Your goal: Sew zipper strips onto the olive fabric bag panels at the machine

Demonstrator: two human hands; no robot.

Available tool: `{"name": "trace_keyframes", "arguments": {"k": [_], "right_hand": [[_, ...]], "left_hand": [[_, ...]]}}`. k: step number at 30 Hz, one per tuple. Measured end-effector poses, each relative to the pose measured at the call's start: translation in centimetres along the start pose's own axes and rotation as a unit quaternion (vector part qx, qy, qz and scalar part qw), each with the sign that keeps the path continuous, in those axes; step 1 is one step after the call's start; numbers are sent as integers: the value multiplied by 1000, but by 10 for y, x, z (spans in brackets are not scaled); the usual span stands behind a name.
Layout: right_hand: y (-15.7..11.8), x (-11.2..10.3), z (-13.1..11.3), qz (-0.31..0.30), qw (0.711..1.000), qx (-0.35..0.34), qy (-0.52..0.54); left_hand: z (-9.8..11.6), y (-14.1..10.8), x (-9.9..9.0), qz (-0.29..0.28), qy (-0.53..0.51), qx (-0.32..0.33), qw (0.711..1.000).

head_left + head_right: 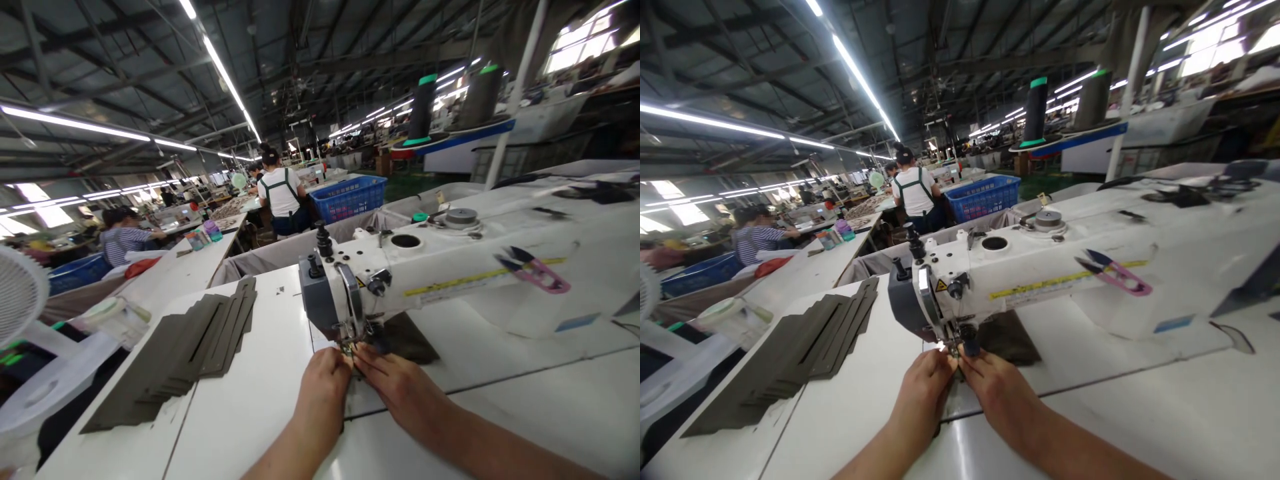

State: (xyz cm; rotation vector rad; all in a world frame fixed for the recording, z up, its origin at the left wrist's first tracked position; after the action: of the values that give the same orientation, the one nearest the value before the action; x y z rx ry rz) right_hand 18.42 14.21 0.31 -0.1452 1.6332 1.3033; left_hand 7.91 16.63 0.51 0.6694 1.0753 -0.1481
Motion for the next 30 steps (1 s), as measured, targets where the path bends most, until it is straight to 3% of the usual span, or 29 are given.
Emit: {"name": "trace_keyframes", "arguments": {"k": [3, 9, 17, 30], "right_hand": [[-7, 6, -1, -18, 999, 7, -28], [-13, 12, -1, -36, 998, -9, -56], [-7, 7, 9, -17, 1000, 2, -12], [-8, 13, 21, -58, 997, 54, 15]], "left_hand": [[-1, -6, -7, -10, -20, -18, 1000], [-1, -10, -9, -10, -1, 25, 1000], [-4, 0, -1, -18, 2, 52, 998], [-4, 5, 0, -22, -1, 46, 999]]}}
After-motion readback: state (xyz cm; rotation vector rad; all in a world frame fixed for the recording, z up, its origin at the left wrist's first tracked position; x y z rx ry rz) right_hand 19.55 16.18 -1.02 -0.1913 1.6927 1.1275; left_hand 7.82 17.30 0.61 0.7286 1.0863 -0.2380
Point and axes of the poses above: each hand's wrist, its own y-axis towards the middle knuckle, its own x-axis out of the palm, z = x × y, the point moved 6 cm from there along y, towards the middle knuckle, and after that the axes turned 15 degrees about -x, right-handed, at the moved point
